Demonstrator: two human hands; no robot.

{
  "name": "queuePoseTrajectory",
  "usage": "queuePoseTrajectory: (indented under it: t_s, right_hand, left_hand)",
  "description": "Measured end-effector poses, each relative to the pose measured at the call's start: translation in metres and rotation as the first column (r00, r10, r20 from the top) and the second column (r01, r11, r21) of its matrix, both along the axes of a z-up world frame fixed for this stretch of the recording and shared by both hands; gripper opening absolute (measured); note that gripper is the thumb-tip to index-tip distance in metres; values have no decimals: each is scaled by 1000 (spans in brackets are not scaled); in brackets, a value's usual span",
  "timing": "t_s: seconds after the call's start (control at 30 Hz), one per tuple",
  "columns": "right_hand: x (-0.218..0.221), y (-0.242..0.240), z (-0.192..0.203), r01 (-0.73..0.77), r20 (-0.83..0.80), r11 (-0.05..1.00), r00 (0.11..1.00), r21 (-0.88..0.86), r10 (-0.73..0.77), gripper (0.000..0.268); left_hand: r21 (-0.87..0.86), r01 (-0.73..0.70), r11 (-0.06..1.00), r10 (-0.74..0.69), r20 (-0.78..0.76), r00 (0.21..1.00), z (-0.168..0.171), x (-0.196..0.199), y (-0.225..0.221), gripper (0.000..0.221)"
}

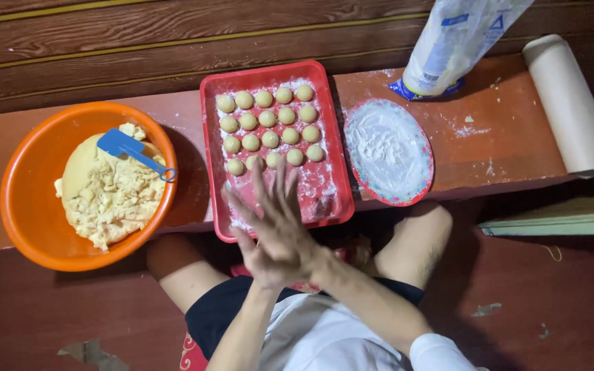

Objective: Manually portioning, flattening, and sealing dough into small uniform balls and arranging them in a tray.

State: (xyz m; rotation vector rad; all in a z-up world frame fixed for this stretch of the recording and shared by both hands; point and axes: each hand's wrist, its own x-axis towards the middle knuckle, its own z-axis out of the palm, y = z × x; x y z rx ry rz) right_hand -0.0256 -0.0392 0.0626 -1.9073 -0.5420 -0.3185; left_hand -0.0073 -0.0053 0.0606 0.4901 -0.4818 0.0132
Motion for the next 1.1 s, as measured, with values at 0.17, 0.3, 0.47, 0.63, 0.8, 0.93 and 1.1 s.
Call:
queuePoseTrajectory:
  t_s: [0.17,0.3,0.47,0.63,0.8,0.93,1.1]
  right_hand:
    - [1,5,-14,-12,80,992,997,-123,22,76]
    - [8,15,-36,119,139,938,987,-325,-77,94]
    - [43,-9,-47,166,66,950,986,-265,-154,93]
    - [23,9,-48,-5,135,993,991,-115,20,97]
    - [60,-10,-36,174,261,972,957,-156,-130,86]
    - [42,-17,-69,72,91,975,994,-209,-54,85]
    - [10,12,-47,97,204,950,978,-295,-37,96]
  left_hand:
    - [-418,285,863,-408,-243,880,-20,20,37,98]
    - [-320,214,923,-318,-317,894,-100,-5,60,78]
    - [-76,35,996,-67,-473,879,-142,-11,60,55]
    - [-340,51,939,-177,-349,920,-102,4,30,59]
    - [-630,180,756,-327,-125,937,-67,-8,0,68]
    - [-189,26,982,-86,-319,944,-21,24,42,91]
    - [-163,-4,987,-95,-596,797,-20,11,35,80]
